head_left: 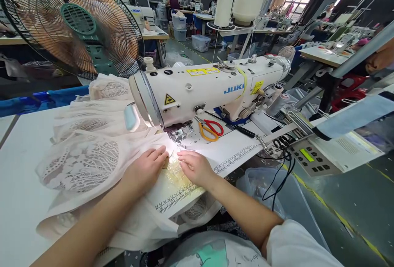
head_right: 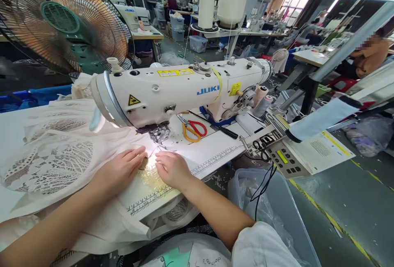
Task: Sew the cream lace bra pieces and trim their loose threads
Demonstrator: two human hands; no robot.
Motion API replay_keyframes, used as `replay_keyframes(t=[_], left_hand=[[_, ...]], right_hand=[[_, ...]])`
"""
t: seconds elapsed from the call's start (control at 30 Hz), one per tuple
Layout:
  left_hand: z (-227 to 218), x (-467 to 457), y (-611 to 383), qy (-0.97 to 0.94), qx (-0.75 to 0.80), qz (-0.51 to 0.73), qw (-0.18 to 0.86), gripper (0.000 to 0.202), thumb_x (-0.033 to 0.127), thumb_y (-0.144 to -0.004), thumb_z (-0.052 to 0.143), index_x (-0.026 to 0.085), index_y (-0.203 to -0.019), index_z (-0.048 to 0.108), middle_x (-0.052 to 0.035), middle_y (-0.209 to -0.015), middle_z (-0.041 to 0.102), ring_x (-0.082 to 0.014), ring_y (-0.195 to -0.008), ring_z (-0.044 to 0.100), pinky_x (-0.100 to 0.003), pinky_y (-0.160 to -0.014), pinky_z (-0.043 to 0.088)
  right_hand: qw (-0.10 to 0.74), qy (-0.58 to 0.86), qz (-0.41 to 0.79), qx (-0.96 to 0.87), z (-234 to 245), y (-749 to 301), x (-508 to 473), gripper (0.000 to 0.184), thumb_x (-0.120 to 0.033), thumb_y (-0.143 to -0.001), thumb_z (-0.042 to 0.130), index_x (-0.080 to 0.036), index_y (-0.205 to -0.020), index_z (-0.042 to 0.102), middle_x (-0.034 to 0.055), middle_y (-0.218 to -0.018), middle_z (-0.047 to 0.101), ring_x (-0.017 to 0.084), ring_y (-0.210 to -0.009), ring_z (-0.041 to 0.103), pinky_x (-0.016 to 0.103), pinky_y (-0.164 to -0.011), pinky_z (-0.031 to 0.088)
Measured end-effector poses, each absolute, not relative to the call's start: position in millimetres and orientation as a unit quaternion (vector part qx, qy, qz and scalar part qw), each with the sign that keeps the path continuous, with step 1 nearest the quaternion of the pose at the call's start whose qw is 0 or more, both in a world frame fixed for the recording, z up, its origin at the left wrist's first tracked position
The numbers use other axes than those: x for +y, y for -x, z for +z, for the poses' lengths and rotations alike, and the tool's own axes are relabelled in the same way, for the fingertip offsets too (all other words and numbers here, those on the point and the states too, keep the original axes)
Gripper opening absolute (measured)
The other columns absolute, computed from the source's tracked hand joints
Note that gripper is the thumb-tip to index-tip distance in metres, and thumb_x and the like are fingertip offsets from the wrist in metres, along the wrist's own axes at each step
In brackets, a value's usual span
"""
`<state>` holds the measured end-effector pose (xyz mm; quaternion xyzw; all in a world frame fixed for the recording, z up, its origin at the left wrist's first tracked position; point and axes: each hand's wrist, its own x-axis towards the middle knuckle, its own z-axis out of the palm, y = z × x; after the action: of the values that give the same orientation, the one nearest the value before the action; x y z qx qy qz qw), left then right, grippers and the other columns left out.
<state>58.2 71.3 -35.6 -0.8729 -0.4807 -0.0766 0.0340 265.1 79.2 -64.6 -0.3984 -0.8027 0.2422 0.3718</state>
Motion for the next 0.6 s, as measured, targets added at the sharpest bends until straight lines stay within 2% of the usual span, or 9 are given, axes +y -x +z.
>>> replay_keyframes(t=[0.1,0.3,0.6], left_hand=[[-36.6,75.0,-56.0,0.873,-0.475,-0.106,0.019,0.036,0.023,-0.092,0.035,0.020,-0.108,0.066,-0.0108,-0.123,0.064,-0.0259,-0.104,0.059,-0.040,-0.088,0.051],[-38.8,74.8,-53.7,0.872,-0.478,-0.103,0.008,0.040,0.019,-0.090,0.034,0.024,-0.116,0.064,-0.0103,-0.121,0.064,-0.0270,-0.104,0.058,-0.041,-0.083,0.052],[-39.1,78.2,-55.0,0.870,-0.488,-0.061,0.027,0.043,0.016,-0.090,0.032,0.022,-0.119,0.062,-0.0101,-0.124,0.062,-0.0278,-0.104,0.057,-0.041,-0.083,0.052]], right_hand=[[0.359,0.410,0.256,-0.799,-63.9,-265.6,79.1,0.019,-0.018,-0.084,0.052,-0.020,-0.091,0.070,0.0064,-0.109,0.072,0.019,-0.103,0.066,0.033,-0.094,0.051],[0.342,0.416,0.257,-0.803,-62.5,-266.1,78.8,0.020,-0.018,-0.084,0.052,-0.019,-0.093,0.070,0.0075,-0.110,0.071,0.019,-0.105,0.066,0.034,-0.094,0.052],[0.379,0.407,0.273,-0.785,-61.5,-266.5,78.0,0.019,-0.017,-0.082,0.052,-0.018,-0.088,0.070,0.0069,-0.107,0.072,0.018,-0.101,0.067,0.032,-0.091,0.053]])
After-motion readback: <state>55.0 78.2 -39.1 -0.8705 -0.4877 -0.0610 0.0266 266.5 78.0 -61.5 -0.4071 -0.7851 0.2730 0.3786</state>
